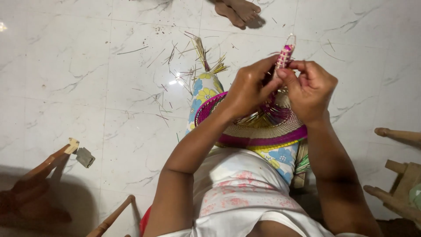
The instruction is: The person weaves a colorful basket using a thin wooden stick to tuck and secure pink and natural-colored strands along the rim. The basket rests on the lap while the hands repeatedly pull and press the strands into place.
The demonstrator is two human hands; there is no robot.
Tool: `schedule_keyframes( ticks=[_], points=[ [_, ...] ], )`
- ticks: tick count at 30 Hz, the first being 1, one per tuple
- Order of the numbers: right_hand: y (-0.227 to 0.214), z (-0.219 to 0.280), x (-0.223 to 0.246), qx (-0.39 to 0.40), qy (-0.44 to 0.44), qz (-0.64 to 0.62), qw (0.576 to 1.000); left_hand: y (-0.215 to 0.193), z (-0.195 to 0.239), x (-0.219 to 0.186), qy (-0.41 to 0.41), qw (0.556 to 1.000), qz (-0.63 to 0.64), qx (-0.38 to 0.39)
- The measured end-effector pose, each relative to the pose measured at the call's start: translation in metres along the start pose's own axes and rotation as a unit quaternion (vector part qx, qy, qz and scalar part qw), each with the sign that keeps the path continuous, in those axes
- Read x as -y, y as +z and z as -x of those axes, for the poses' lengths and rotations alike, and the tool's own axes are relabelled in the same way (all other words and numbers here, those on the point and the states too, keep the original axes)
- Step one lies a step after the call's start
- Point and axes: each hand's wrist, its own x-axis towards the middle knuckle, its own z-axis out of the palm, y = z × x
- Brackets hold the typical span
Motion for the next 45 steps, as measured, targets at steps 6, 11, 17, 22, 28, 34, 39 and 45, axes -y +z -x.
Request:
schedule_keyframes(
  ticks=[6,11,17,22,28,34,39,45],
  points=[
    [0.005,-0.005,-0.009,0.027,-0.069,0.037,0.997,-0.009,-0.001,0.024,-0.033,0.993,0.107,0.036],
    [-0.004,0.000,-0.044,0.023,-0.031,0.070,0.997,-0.002,-0.005,0.040,-0.017,0.983,0.184,0.009],
    [-0.019,-0.001,-0.087,-0.047,0.082,0.070,0.993,-0.013,-0.016,0.064,-0.082,0.970,0.227,0.039],
    [0.009,-0.010,-0.036,0.042,0.064,0.053,0.996,-0.006,-0.024,0.063,-0.100,0.966,0.238,0.026],
    [0.031,-0.020,-0.029,0.065,0.027,0.072,0.995,-0.004,-0.021,0.066,-0.060,0.977,0.205,0.014],
    [0.026,-0.023,-0.015,0.090,0.062,0.045,0.993,-0.002,-0.020,0.066,-0.075,0.990,0.122,-0.014],
    [0.027,-0.025,-0.019,0.070,0.018,0.033,0.997,-0.003,-0.017,0.056,-0.067,0.989,0.130,-0.012],
    [0.014,-0.026,-0.048,0.113,0.031,0.033,0.993,0.002,-0.016,0.062,-0.061,0.985,0.158,-0.012]
  ],
)
